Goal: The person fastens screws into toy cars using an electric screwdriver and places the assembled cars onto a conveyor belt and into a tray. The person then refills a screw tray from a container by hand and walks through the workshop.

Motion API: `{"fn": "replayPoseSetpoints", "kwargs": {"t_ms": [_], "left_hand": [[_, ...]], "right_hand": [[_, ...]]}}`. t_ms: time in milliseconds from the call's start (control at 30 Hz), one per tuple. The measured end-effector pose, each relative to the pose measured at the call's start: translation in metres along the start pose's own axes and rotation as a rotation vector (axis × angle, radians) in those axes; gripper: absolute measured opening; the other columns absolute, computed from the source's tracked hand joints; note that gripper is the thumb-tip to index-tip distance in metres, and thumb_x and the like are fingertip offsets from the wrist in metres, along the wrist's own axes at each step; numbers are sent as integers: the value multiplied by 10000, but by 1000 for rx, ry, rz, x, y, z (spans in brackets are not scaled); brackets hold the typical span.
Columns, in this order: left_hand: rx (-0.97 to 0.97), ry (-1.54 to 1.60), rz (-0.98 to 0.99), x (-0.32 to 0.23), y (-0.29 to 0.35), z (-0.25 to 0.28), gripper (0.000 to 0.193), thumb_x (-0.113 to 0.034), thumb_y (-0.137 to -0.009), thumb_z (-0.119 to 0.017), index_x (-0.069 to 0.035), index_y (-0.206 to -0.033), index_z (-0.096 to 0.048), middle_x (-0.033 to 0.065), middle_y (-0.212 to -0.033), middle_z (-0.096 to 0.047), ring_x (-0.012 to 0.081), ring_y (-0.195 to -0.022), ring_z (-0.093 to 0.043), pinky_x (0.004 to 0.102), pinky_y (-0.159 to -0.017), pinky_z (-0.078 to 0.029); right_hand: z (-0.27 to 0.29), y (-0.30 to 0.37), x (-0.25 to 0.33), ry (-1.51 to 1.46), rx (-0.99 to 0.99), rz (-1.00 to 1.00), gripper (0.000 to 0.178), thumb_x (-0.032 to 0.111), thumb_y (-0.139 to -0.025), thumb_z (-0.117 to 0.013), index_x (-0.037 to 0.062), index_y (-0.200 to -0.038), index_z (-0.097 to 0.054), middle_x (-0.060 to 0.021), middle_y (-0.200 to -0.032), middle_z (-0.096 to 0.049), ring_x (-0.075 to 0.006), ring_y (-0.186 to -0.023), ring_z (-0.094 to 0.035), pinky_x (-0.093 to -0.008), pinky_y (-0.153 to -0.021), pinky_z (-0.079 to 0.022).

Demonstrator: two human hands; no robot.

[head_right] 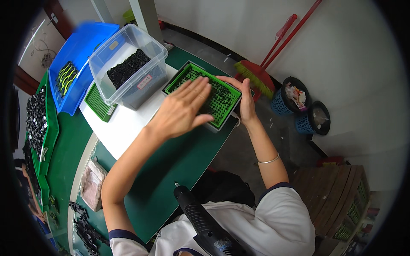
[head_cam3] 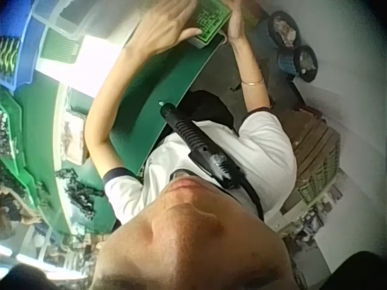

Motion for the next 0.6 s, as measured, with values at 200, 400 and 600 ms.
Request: {"fn": "replayPoseSetpoints", "kwargs": {"t_ms": [200,400,600], "left_hand": [[-40,171,-162,-32,14,5,636,-489,-795,-495,67,-1105,-506,208,-1193,-495,301,-1166,-444,406,-1006,-321],[-191,240,-147,-27,52,34,495,-418,-799,-533,42,-980,-562,173,-1117,-542,307,-1114,-470,438,-991,-320],[-241,62,115,-2,140,115,389,-311,-771,-609,-36,-1041,-556,139,-1144,-533,287,-1100,-482,441,-962,-354]], "right_hand": [[-2,-4,-7,88,-25,27,783,594,-882,-97,-16,-1166,-497,-115,-1155,-537,-200,-1080,-491,-321,-979,-317],[3,7,-7,-6,-235,64,596,466,-918,-194,43,-1324,-303,-173,-1290,-414,-279,-1162,-427,-388,-1007,-307],[20,56,10,515,-227,253,738,505,-855,-401,67,-1383,-130,-167,-1396,-239,-303,-1288,-235,-441,-1063,-181]]}}
Point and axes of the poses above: each hand's wrist, its own y-axis away from the middle knuckle, its own z-axis out of the back of the hand, x = y × z, the point moved 6 cm from there along -y, towards the middle knuckle
